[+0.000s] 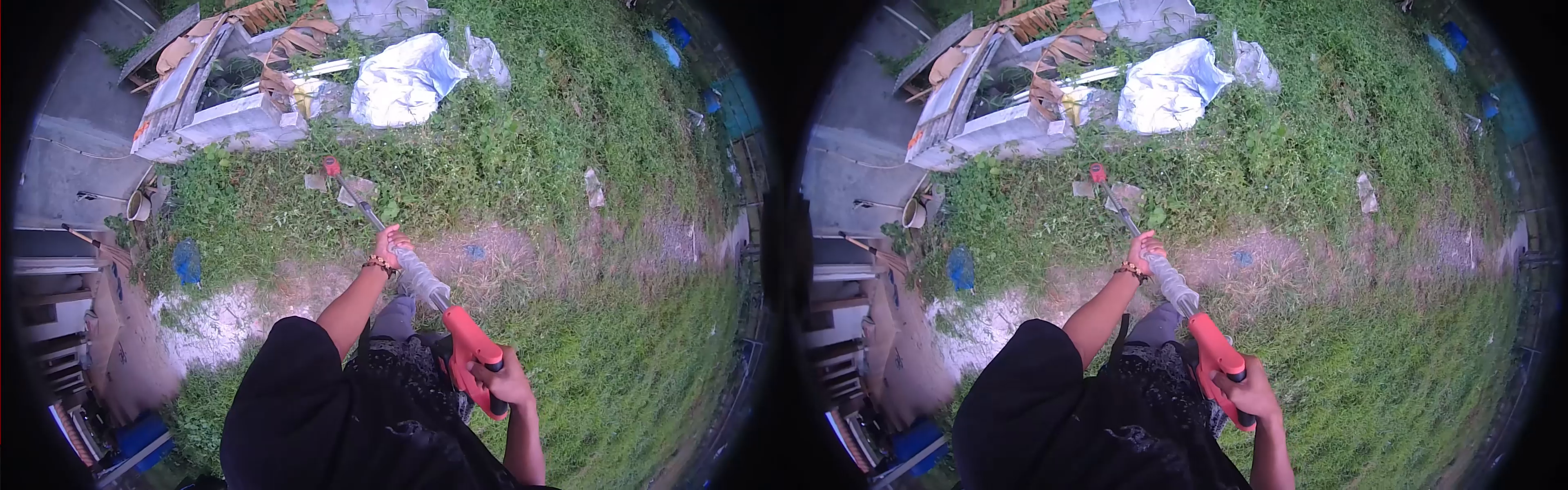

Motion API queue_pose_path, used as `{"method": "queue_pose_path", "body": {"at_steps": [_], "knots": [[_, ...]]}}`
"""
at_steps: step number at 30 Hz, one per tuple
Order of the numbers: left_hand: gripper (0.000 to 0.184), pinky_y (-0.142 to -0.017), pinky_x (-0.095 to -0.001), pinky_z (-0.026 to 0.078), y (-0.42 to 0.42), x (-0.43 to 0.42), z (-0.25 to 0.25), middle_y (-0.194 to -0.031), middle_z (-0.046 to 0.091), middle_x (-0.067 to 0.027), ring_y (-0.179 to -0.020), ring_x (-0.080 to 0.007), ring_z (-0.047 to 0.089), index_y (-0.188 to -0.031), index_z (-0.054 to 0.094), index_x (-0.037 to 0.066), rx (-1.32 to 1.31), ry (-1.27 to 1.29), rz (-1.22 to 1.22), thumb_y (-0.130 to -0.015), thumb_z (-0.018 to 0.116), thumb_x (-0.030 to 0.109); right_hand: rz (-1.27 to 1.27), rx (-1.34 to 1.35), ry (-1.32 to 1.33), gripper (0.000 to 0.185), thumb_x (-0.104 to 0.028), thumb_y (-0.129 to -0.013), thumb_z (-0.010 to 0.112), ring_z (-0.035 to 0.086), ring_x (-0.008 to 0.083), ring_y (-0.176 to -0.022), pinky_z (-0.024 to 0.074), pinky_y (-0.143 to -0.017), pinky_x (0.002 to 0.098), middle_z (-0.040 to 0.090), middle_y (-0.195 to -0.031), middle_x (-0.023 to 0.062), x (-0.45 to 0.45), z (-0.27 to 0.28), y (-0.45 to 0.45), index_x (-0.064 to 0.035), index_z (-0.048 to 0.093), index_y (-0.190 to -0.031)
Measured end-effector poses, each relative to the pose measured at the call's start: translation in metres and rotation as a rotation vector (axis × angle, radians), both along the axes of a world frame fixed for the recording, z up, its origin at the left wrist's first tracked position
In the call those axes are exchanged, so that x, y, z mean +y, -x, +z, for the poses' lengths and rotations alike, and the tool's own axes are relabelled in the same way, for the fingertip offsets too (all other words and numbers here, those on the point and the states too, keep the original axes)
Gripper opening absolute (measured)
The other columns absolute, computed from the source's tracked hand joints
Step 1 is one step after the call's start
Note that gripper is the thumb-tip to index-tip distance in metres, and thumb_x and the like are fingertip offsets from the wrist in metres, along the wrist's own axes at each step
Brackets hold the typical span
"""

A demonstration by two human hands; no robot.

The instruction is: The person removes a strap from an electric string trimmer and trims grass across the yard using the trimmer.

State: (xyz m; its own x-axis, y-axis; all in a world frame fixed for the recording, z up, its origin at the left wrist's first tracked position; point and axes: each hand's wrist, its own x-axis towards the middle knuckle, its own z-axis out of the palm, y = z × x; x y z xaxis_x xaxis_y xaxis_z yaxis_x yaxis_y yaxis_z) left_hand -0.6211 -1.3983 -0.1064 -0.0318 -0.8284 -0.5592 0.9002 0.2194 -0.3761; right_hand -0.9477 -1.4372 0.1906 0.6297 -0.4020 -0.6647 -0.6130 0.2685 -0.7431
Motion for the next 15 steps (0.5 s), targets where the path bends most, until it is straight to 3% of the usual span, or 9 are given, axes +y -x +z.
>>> {"method": "queue_pose_path", "body": {"at_steps": [4, 8, 12, 13, 15], "knots": [[0.040, -0.045, -0.0264, 0.035, 0.023, -0.024, -0.019, -0.043, 0.031, 0.0083, -0.039, -0.0092, 0.032, -0.050, 0.034, 0.020, 0.081, 0.039, -0.020, -0.087, 0.051, 0.019, -0.037, -0.041, 0.074, 0.011, -0.008, -0.079, 0.066, 0.053, 0.0070, -0.051, 0.0415, -0.046, 0.0249, 0.056, -0.059, 0.0005, 0.004, -0.011, 0.016, -0.0005, 0.058, -0.078], [0.040, -0.045, -0.0268, 0.035, 0.032, -0.042, -0.021, -0.043, 0.031, 0.0084, -0.039, -0.0094, 0.032, -0.052, 0.033, 0.020, 0.072, -0.040, -0.059, -0.088, 0.051, 0.020, -0.042, -0.014, 0.132, 0.010, -0.008, -0.080, 0.065, 0.052, 0.0055, -0.050, 0.0409, -0.046, 0.0241, 0.056, -0.059, 0.0003, 0.003, -0.012, 0.020, -0.0011, 0.058, -0.077], [0.040, -0.045, -0.0263, 0.035, 0.028, -0.043, -0.032, -0.044, 0.033, 0.0069, -0.040, -0.0092, 0.033, -0.052, 0.033, 0.020, 0.096, -0.023, -0.047, -0.087, 0.053, 0.022, 0.000, -0.033, 0.273, 0.017, -0.011, -0.076, 0.066, 0.055, 0.0131, -0.058, 0.0447, -0.056, 0.0324, 0.058, -0.062, 0.0064, 0.002, 0.007, 0.000, 0.0027, 0.059, -0.084], [0.040, -0.045, -0.0267, 0.035, 0.024, -0.042, -0.035, -0.045, 0.034, 0.0066, -0.041, -0.0092, 0.035, -0.053, 0.033, 0.019, 0.100, 0.001, -0.070, -0.088, 0.054, 0.024, 0.026, 0.021, 0.229, 0.018, -0.014, -0.076, 0.062, 0.064, 0.0268, -0.068, 0.0477, -0.066, 0.0359, 0.062, -0.070, 0.0154, 0.001, 0.010, -0.006, -0.0012, 0.061, -0.088], [0.040, -0.045, -0.0269, 0.036, 0.018, -0.044, -0.040, -0.045, 0.035, 0.0065, -0.041, -0.0096, 0.037, -0.054, 0.034, 0.018, -0.008, -0.115, -0.088, -0.088, 0.054, 0.025, 0.030, 0.027, 0.235, 0.018, -0.014, -0.076, 0.062, 0.064, 0.0284, -0.069, 0.0477, -0.068, 0.0367, 0.062, -0.071, 0.0165, 0.000, 0.017, -0.017, -0.0010, 0.061, -0.088]]}}
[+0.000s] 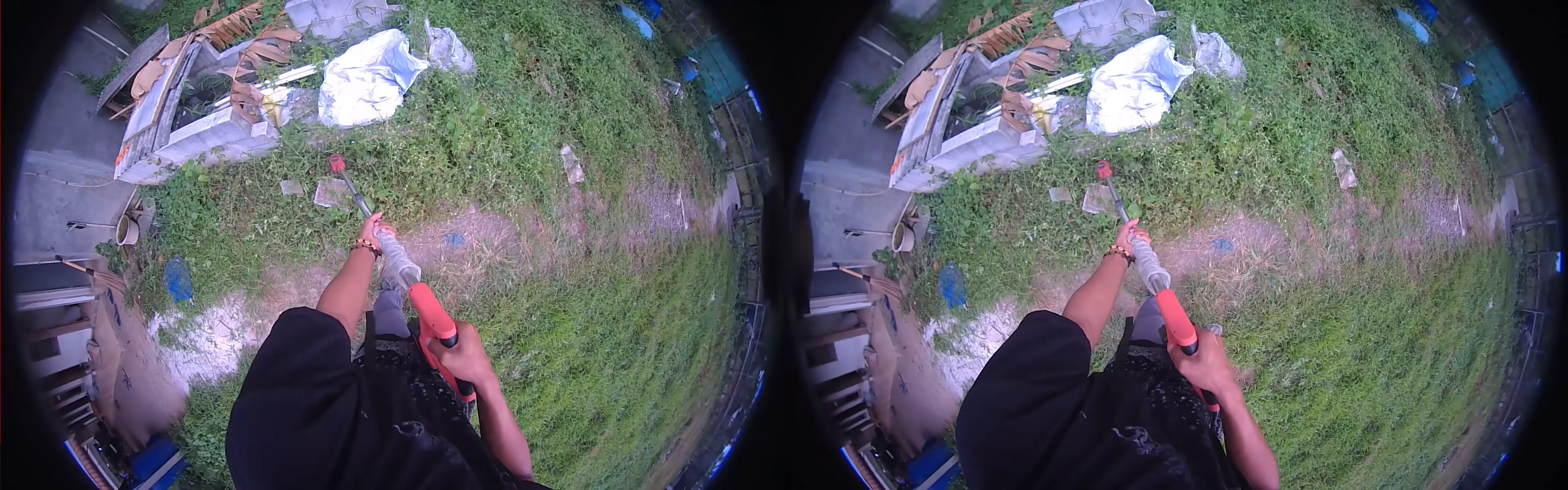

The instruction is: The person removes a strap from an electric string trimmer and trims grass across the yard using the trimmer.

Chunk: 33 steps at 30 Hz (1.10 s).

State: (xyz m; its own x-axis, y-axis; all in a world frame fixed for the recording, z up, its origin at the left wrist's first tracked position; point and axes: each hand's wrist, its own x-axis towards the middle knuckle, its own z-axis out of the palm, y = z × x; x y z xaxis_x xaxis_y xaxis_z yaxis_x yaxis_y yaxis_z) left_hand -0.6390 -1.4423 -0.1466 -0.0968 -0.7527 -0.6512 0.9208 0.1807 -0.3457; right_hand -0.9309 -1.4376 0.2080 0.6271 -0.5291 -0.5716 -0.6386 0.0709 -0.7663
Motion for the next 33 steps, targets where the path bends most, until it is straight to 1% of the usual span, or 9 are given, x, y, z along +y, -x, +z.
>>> {"method": "queue_pose_path", "body": {"at_steps": [1, 2, 4, 12, 16, 19, 22, 24, 33], "knots": [[0.040, -0.045, -0.0270, 0.036, -0.002, 0.003, -0.004, -0.046, 0.035, 0.0064, -0.041, -0.0098, 0.037, -0.054, 0.034, 0.018, -0.054, -0.060, -0.012, -0.088, 0.055, 0.025, 0.001, 0.006, -0.001, 0.018, -0.014, -0.076, 0.062, 0.064, 0.0293, -0.070, 0.0476, -0.069, 0.0371, 0.062, -0.071, 0.0171, 0.002, 0.002, -0.003, -0.0008, 0.061, -0.088], [0.040, -0.045, -0.0278, 0.037, -0.006, 0.005, -0.008, -0.046, 0.035, 0.0060, -0.041, -0.0108, 0.039, -0.055, 0.035, 0.018, 0.045, -0.015, -0.008, -0.088, 0.056, 0.029, -0.003, -0.009, 0.011, 0.020, -0.015, -0.076, 0.063, 0.062, 0.0273, -0.067, 0.0472, -0.067, 0.0370, 0.061, -0.070, 0.0169, 0.005, -0.002, -0.004, 0.0000, 0.061, -0.088], [0.039, -0.046, -0.0283, 0.038, -0.009, 0.010, -0.015, -0.048, 0.037, 0.0044, -0.042, -0.0121, 0.039, -0.057, 0.037, 0.016, -0.056, -0.069, -0.008, -0.088, 0.056, 0.031, -0.008, -0.034, 0.036, 0.024, -0.017, -0.075, 0.065, 0.059, 0.0234, -0.062, 0.0463, -0.063, 0.0368, 0.059, -0.067, 0.0165, 0.012, -0.016, -0.004, 0.0017, 0.060, -0.088], [0.047, -0.042, -0.0284, 0.038, 0.000, 0.010, -0.016, -0.048, 0.038, 0.0036, -0.041, -0.0135, 0.040, -0.060, 0.040, 0.014, -0.128, -0.216, -0.135, -0.090, 0.051, 0.048, 0.001, 0.013, 0.117, 0.020, -0.016, -0.076, 0.063, 0.063, 0.0325, -0.071, 0.0477, -0.069, 0.0387, 0.062, -0.073, 0.0187, 0.026, -0.043, -0.005, -0.0016, 0.061, -0.089], [0.047, -0.038, -0.0263, 0.035, 0.019, 0.006, -0.011, -0.047, 0.034, 0.0043, -0.040, -0.0114, 0.038, -0.063, 0.039, 0.015, -0.271, -0.337, -0.206, -0.091, 0.046, 0.052, 0.032, 0.101, 0.136, 0.023, -0.017, -0.075, 0.063, 0.063, 0.0376, -0.077, 0.0476, -0.070, 0.0414, 0.062, -0.078, 0.0223, 0.027, -0.043, 0.000, 0.0000, 0.061, -0.090], [0.046, -0.038, -0.0268, 0.033, 0.031, 0.008, -0.009, -0.047, 0.034, 0.0045, -0.039, -0.0115, 0.036, -0.065, 0.040, 0.015, -0.239, -0.300, -0.190, -0.092, 0.045, 0.052, 0.067, 0.162, 0.115, 0.030, -0.018, -0.074, 0.061, 0.058, 0.0436, -0.089, 0.0458, -0.079, 0.0477, 0.062, -0.091, 0.0259, 0.026, -0.038, 0.003, 0.0022, 0.058, -0.095], [0.047, -0.038, -0.0270, 0.033, 0.045, 0.008, -0.010, -0.047, 0.034, 0.0047, -0.039, -0.0115, 0.034, -0.066, 0.040, 0.015, -0.267, -0.330, -0.208, -0.092, 0.043, 0.053, 0.081, 0.204, 0.119, 0.031, -0.019, -0.073, 0.061, 0.058, 0.0435, -0.089, 0.0458, -0.079, 0.0479, 0.061, -0.092, 0.0257, 0.027, -0.044, 0.011, 0.0019, 0.058, -0.095], [0.046, -0.040, -0.0276, 0.035, 0.054, 0.009, -0.010, -0.048, 0.036, 0.0046, -0.040, -0.0114, 0.036, -0.070, 0.041, 0.014, -0.268, -0.326, -0.219, -0.091, 0.045, 0.054, 0.071, 0.189, 0.118, 0.030, -0.019, -0.073, 0.061, 0.058, 0.0435, -0.089, 0.0458, -0.079, 0.0477, 0.061, -0.092, 0.0256, 0.029, -0.044, 0.018, 0.0019, 0.058, -0.095], [0.044, -0.042, -0.0279, 0.036, 0.102, -0.008, -0.001, -0.049, 0.034, 0.0048, -0.041, -0.0111, 0.035, -0.069, 0.040, 0.014, -0.306, -0.358, -0.297, -0.093, 0.044, 0.051, -0.034, 0.149, 0.106, 0.030, -0.018, -0.073, 0.060, 0.059, 0.0440, -0.085, 0.0458, -0.075, 0.0473, 0.061, -0.084, 0.0268, 0.034, -0.031, 0.055, 0.0027, 0.058, -0.095]]}}
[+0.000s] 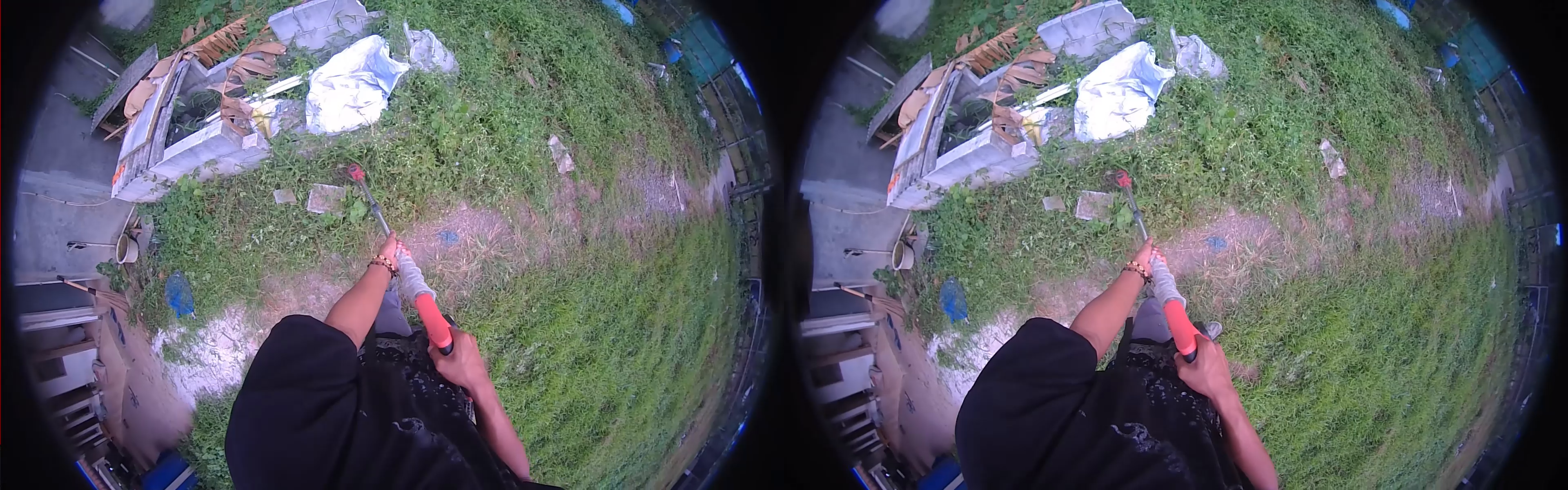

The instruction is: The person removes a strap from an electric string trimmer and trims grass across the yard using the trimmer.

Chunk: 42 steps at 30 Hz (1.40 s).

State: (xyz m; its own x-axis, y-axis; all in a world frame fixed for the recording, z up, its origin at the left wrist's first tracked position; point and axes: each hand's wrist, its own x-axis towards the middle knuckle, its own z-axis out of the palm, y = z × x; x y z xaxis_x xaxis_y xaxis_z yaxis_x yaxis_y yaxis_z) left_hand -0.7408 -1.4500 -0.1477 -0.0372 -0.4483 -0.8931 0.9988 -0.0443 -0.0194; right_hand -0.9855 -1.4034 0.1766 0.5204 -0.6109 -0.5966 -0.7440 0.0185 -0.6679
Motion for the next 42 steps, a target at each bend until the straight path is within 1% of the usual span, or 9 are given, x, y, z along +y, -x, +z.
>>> {"method": "queue_pose_path", "body": {"at_steps": [1, 10, 16, 17, 23, 32, 35, 37, 42], "knots": [[0.047, -0.038, -0.0282, 0.034, 0.008, -0.004, 0.003, -0.047, 0.033, 0.0042, -0.039, -0.0119, 0.034, -0.064, 0.039, 0.015, -0.007, -0.004, -0.031, -0.093, 0.040, 0.053, -0.021, -0.004, -0.001, 0.030, -0.017, -0.073, 0.060, 0.059, 0.0441, -0.084, 0.0460, -0.075, 0.0471, 0.061, -0.082, 0.0269, 0.001, 0.002, 0.005, 0.0028, 0.058, -0.095], [0.044, -0.038, -0.0283, 0.036, 0.080, -0.024, 0.011, -0.048, 0.032, 0.0034, -0.039, -0.0120, 0.035, -0.067, 0.038, 0.015, 0.035, 0.024, -0.121, -0.094, 0.042, 0.050, -0.163, -0.045, 0.036, 0.027, -0.015, -0.072, 0.062, 0.060, 0.0432, -0.082, 0.0474, -0.072, 0.0450, 0.062, -0.080, 0.0265, 0.015, 0.002, 0.069, 0.0030, 0.059, -0.092], [0.043, -0.037, -0.0300, 0.036, 0.150, -0.044, 0.013, -0.049, 0.033, 0.0020, -0.039, -0.0127, 0.036, -0.068, 0.037, 0.014, -0.001, 0.033, -0.223, -0.094, 0.043, 0.047, -0.316, -0.018, 0.009, 0.020, -0.013, -0.073, 0.062, 0.062, 0.0340, -0.068, 0.0474, -0.067, 0.0392, 0.061, -0.071, 0.0205, 0.021, 0.034, 0.113, 0.0014, 0.060, -0.087], [0.043, -0.036, -0.0305, 0.036, 0.164, -0.049, 0.015, -0.048, 0.033, 0.0018, -0.038, -0.0133, 0.035, -0.067, 0.037, 0.014, -0.039, -0.004, -0.255, -0.094, 0.043, 0.047, -0.344, -0.032, 0.066, 0.018, -0.013, -0.074, 0.062, 0.060, 0.0289, -0.061, 0.0468, -0.064, 0.0376, 0.059, -0.066, 0.0171, 0.025, 0.031, 0.123, 0.0007, 0.060, -0.085], [0.044, -0.036, -0.0316, 0.035, 0.238, -0.066, 0.037, -0.049, 0.033, 0.0018, -0.037, -0.0145, 0.034, -0.065, 0.037, 0.014, -0.053, 0.028, -0.395, -0.094, 0.043, 0.046, -0.507, -0.015, 0.059, 0.021, -0.014, -0.072, 0.062, 0.061, 0.0263, -0.061, 0.0466, -0.063, 0.0368, 0.059, -0.065, 0.0163, 0.047, 0.037, 0.160, 0.0016, 0.061, -0.087], [0.039, -0.036, -0.0341, 0.039, 0.331, -0.072, 0.034, -0.052, 0.038, -0.0005, -0.038, -0.0164, 0.040, -0.075, 0.040, 0.012, -0.027, 0.100, -0.570, -0.093, 0.045, 0.046, -0.614, 0.073, 0.103, 0.021, -0.012, -0.071, 0.060, 0.059, 0.0266, -0.056, 0.0464, -0.060, 0.0386, 0.058, -0.062, 0.0178, 0.074, 0.060, 0.181, 0.0052, 0.059, -0.082], [0.042, -0.035, -0.0316, 0.036, 0.370, -0.073, 0.043, -0.048, 0.037, 0.0018, -0.036, -0.0146, 0.039, -0.068, 0.039, 0.014, -0.010, 0.061, -0.628, -0.092, 0.046, 0.049, -0.603, 0.107, 0.127, 0.020, -0.012, -0.071, 0.061, 0.058, 0.0258, -0.056, 0.0463, -0.061, 0.0384, 0.058, -0.062, 0.0163, 0.085, 0.062, 0.199, 0.0035, 0.058, -0.084], [0.042, -0.035, -0.0316, 0.036, 0.376, -0.069, 0.046, -0.048, 0.036, 0.0024, -0.036, -0.0142, 0.038, -0.068, 0.040, 0.015, 0.014, 0.102, -0.624, -0.092, 0.046, 0.049, -0.602, 0.111, 0.104, 0.021, -0.011, -0.071, 0.062, 0.060, 0.0304, -0.058, 0.0467, -0.062, 0.0393, 0.059, -0.065, 0.0184, 0.090, 0.064, 0.202, 0.0030, 0.058, -0.086], [0.045, -0.033, -0.0347, 0.037, 0.354, -0.063, 0.073, -0.047, 0.038, 0.0001, -0.034, -0.0164, 0.038, -0.064, 0.039, 0.015, -0.008, 0.062, -0.543, -0.091, 0.048, 0.050, -0.586, 0.016, 0.111, 0.023, -0.010, -0.070, 0.062, 0.061, 0.0275, -0.061, 0.0473, -0.061, 0.0379, 0.061, -0.068, 0.0174, 0.106, 0.056, 0.225, 0.0047, 0.058, -0.086]]}}
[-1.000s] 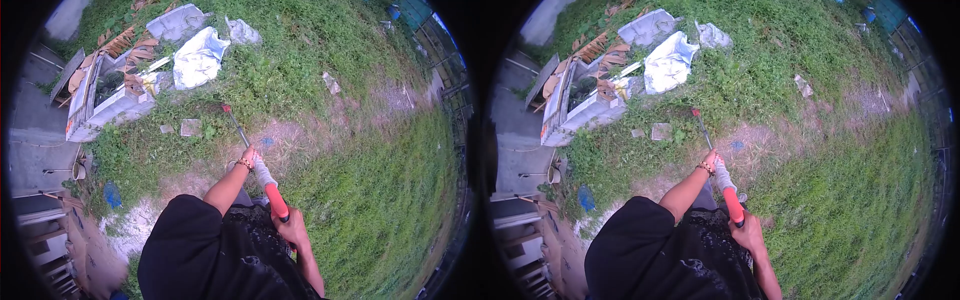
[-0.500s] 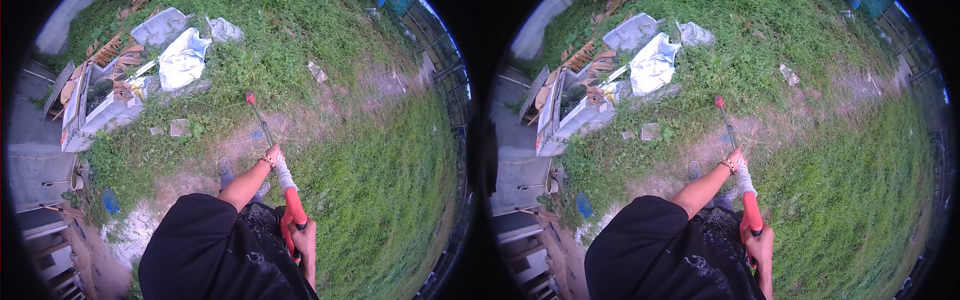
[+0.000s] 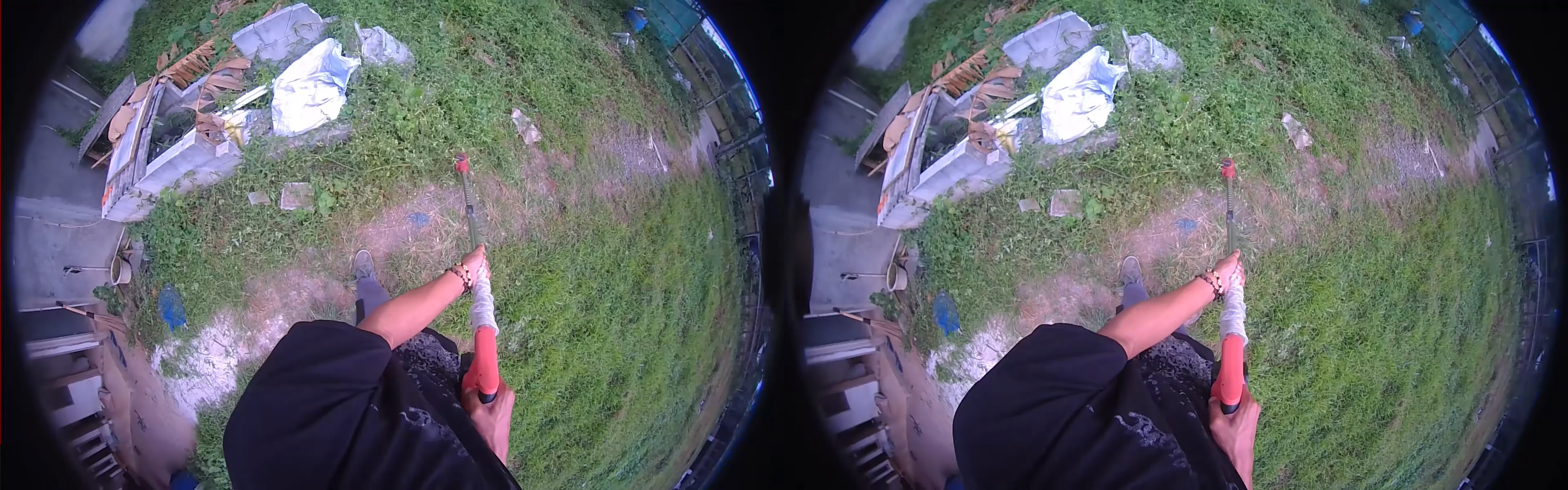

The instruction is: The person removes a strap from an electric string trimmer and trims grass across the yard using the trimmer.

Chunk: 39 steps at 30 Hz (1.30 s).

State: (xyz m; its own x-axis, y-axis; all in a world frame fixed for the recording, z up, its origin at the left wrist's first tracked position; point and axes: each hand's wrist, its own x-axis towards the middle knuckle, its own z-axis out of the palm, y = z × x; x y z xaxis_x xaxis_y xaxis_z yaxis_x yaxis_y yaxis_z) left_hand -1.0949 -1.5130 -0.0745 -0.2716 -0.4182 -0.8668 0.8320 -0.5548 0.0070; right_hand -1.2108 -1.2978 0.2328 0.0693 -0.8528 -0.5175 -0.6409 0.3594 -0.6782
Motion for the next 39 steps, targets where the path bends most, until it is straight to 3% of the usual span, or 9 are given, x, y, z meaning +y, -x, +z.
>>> {"method": "queue_pose_path", "body": {"at_steps": [5, 10, 18, 23, 26, 28, 31, 38, 39], "knots": [[0.044, -0.034, -0.0327, 0.036, -0.002, 0.009, 0.074, -0.048, 0.037, 0.0013, -0.034, -0.0138, 0.036, -0.067, 0.039, 0.013, -0.088, -0.054, 0.214, -0.090, 0.050, 0.049, -0.057, -0.193, -0.158, 0.024, -0.007, -0.064, 0.062, 0.057, 0.0115, -0.052, 0.0450, -0.051, 0.0266, 0.058, -0.061, 0.0059, -0.017, 0.044, 0.061, 0.0053, 0.058, -0.085], [0.043, -0.036, -0.0294, 0.033, -0.031, 0.039, 0.122, -0.049, 0.033, 0.0034, -0.036, -0.0124, 0.031, -0.068, 0.038, 0.014, -0.230, -0.109, 0.356, -0.092, 0.045, 0.049, 0.279, -0.254, -0.180, 0.021, -0.004, -0.065, 0.063, 0.055, 0.0116, -0.055, 0.0446, -0.052, 0.0266, 0.058, -0.063, 0.0051, -0.052, 0.053, 0.090, 0.0012, 0.058, -0.085], [0.049, -0.037, -0.0357, 0.040, -0.143, 0.062, 0.064, -0.049, 0.040, -0.0042, -0.037, -0.0186, 0.040, -0.062, 0.042, 0.007, -0.498, -0.263, 0.469, -0.090, 0.044, 0.046, 0.576, -0.194, -0.161, 0.020, -0.013, -0.073, 0.069, 0.046, 0.0117, -0.055, 0.0410, -0.054, 0.0311, 0.055, -0.060, 0.0054, -0.108, 0.007, 0.029, 0.0020, 0.061, -0.083], [0.040, -0.055, -0.0377, 0.051, -0.229, 0.054, -0.006, -0.077, 0.064, -0.0128, -0.068, -0.0272, 0.063, -0.087, 0.062, 0.000, -0.717, -0.522, 0.350, -0.089, 0.046, 0.037, 0.561, -0.222, -0.220, 0.026, -0.021, -0.076, 0.071, 0.049, 0.0116, -0.056, 0.0424, -0.056, 0.0322, 0.057, -0.061, 0.0042, -0.144, -0.033, -0.039, 0.0018, 0.062, -0.084], [0.036, -0.066, -0.0351, 0.052, -0.280, 0.045, -0.060, -0.096, 0.067, -0.0110, -0.087, -0.0274, 0.064, -0.104, 0.064, 0.007, -0.717, -0.632, 0.270, -0.090, 0.043, 0.032, 0.500, -0.348, -0.189, 0.032, -0.028, -0.078, 0.071, 0.052, 0.0116, -0.055, 0.0442, -0.055, 0.0311, 0.058, -0.061, 0.0031, -0.154, -0.077, -0.074, 0.0020, 0.063, -0.084], [0.027, -0.064, -0.0344, 0.053, -0.313, 0.053, -0.111, -0.090, 0.067, -0.0115, -0.084, -0.0267, 0.066, -0.096, 0.065, 0.006, -0.953, -0.473, -0.092, -0.085, 0.051, 0.027, 0.432, -0.380, -0.241, 0.034, -0.032, -0.082, 0.069, 0.053, 0.0109, -0.052, 0.0446, -0.051, 0.0288, 0.058, -0.061, 0.0028, -0.157, -0.096, -0.092, 0.0016, 0.062, -0.083], [0.015, -0.061, -0.0334, 0.054, -0.342, 0.065, -0.153, -0.080, 0.067, -0.0123, -0.079, -0.0256, 0.068, -0.083, 0.067, 0.005, -1.817, -0.126, -1.420, -0.078, 0.063, 0.019, 0.306, -0.381, -0.421, 0.034, -0.034, -0.088, 0.063, 0.052, 0.0091, -0.048, 0.0420, -0.042, 0.0246, 0.056, -0.060, 0.0018, -0.170, -0.116, -0.109, -0.0023, 0.058, -0.075], [0.013, -0.065, -0.0319, 0.054, -0.352, 0.068, -0.196, -0.086, 0.069, -0.0094, -0.084, -0.0213, 0.068, -0.088, 0.070, 0.009, -1.720, -0.154, -1.626, -0.078, 0.064, 0.016, 0.058, -0.598, -0.667, 0.032, -0.035, -0.089, 0.061, 0.051, 0.0107, -0.046, 0.0395, -0.039, 0.0235, 0.053, -0.058, 0.0026, -0.158, -0.152, -0.116, -0.0052, 0.053, -0.078], [0.019, -0.068, -0.0344, 0.054, -0.347, 0.068, -0.193, -0.088, 0.069, -0.0116, -0.085, -0.0243, 0.067, -0.090, 0.069, 0.007, -1.621, -0.233, -1.252, -0.079, 0.061, 0.020, 0.019, -0.641, -0.693, 0.032, -0.035, -0.089, 0.061, 0.051, 0.0111, -0.046, 0.0393, -0.039, 0.0234, 0.052, -0.058, 0.0029, -0.152, -0.156, -0.116, -0.0052, 0.052, -0.079]]}}
